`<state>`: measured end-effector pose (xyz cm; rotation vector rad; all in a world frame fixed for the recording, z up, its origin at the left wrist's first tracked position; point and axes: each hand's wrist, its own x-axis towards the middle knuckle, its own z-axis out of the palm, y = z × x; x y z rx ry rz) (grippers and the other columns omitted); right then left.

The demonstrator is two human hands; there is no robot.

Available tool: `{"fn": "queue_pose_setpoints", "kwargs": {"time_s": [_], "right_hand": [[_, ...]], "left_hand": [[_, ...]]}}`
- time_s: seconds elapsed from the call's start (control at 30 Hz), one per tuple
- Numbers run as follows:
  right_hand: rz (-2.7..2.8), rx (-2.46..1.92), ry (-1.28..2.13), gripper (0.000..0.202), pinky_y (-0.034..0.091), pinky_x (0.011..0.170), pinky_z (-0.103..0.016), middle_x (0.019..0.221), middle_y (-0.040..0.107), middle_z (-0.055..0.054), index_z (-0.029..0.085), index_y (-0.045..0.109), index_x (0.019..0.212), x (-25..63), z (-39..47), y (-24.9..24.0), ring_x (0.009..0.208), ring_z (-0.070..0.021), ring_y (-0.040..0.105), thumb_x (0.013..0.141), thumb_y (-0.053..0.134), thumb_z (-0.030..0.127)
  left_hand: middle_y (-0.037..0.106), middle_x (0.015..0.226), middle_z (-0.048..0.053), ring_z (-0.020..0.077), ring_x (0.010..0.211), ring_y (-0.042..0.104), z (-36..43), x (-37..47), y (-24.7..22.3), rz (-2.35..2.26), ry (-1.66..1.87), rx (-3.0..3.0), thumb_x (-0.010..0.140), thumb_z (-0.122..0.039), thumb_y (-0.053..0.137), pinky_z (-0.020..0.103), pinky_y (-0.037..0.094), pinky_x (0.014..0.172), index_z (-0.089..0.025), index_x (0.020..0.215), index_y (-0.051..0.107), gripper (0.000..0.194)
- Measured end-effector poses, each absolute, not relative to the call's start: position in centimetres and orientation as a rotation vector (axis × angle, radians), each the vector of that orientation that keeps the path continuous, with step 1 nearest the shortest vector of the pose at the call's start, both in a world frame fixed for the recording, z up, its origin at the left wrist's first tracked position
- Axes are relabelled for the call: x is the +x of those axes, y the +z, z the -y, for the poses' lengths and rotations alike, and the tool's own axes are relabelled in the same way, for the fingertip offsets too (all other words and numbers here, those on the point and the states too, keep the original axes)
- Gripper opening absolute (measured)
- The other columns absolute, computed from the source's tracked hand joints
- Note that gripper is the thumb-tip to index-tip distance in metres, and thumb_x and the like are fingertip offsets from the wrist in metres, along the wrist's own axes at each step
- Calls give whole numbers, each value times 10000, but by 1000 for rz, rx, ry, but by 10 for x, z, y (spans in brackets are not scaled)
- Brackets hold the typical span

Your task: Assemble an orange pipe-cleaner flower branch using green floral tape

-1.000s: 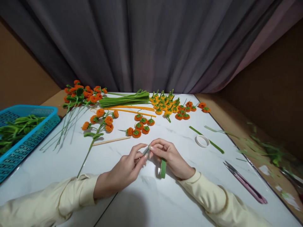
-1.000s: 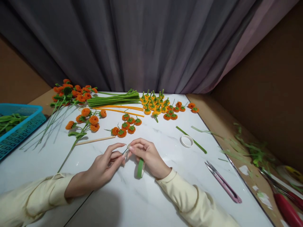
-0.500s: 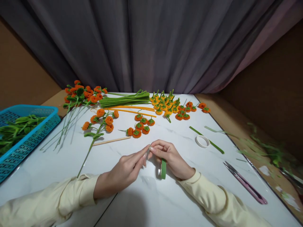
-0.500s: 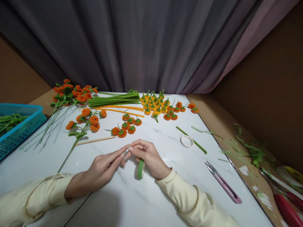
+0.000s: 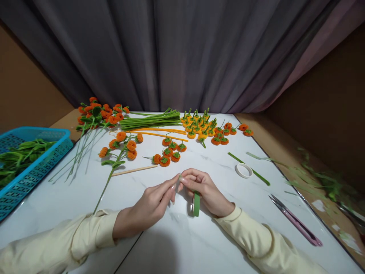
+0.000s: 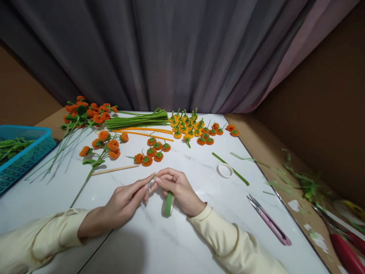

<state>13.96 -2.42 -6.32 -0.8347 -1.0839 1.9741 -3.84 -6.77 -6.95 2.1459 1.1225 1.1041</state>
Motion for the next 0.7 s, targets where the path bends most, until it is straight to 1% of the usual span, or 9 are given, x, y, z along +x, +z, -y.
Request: {"fn": "queue_pose_setpoints", "kwargs": {"time_s": [0.2, 0.4, 0.57, 0.7], "right_hand": [[1090, -822, 1961, 261, 264, 457, -212, 672, 655, -9, 148, 612, 834, 139, 24, -66, 459, -52, 406, 742, 740, 356], [1091, -821, 1920, 297, 268, 462, -214, 638, 650, 9, 183, 564, 889, 139, 26, -62, 466, -70, 411, 737, 746, 363], [1119, -821, 1901, 277, 268, 459, -211, 627, 643, 8, 173, 576, 887, 139, 27, -61, 465, -66, 410, 749, 736, 352], [1112, -813, 1912, 266, 254, 436, -209, 620, 638, 7, 165, 585, 861, 139, 27, -61, 448, -60, 398, 751, 732, 358]], "left_hand": [[616, 663, -12, 84, 557, 568, 69, -38, -66, -1177, 983, 2017, 945, -164, 355, 170, 477, 576, -122, 1223, 521, 327], [600, 646, -21, 79, 521, 536, 68, -38, -66, -1187, 964, 1980, 946, -186, 356, 162, 427, 513, -127, 1200, 522, 309], [577, 626, -30, 75, 499, 506, 69, -38, -66, -1201, 950, 1961, 946, -196, 362, 159, 383, 473, -128, 1164, 522, 278], [562, 629, -33, 73, 497, 492, 70, -38, -66, -1217, 940, 1932, 947, -204, 367, 163, 374, 477, -133, 1139, 519, 255]]}}
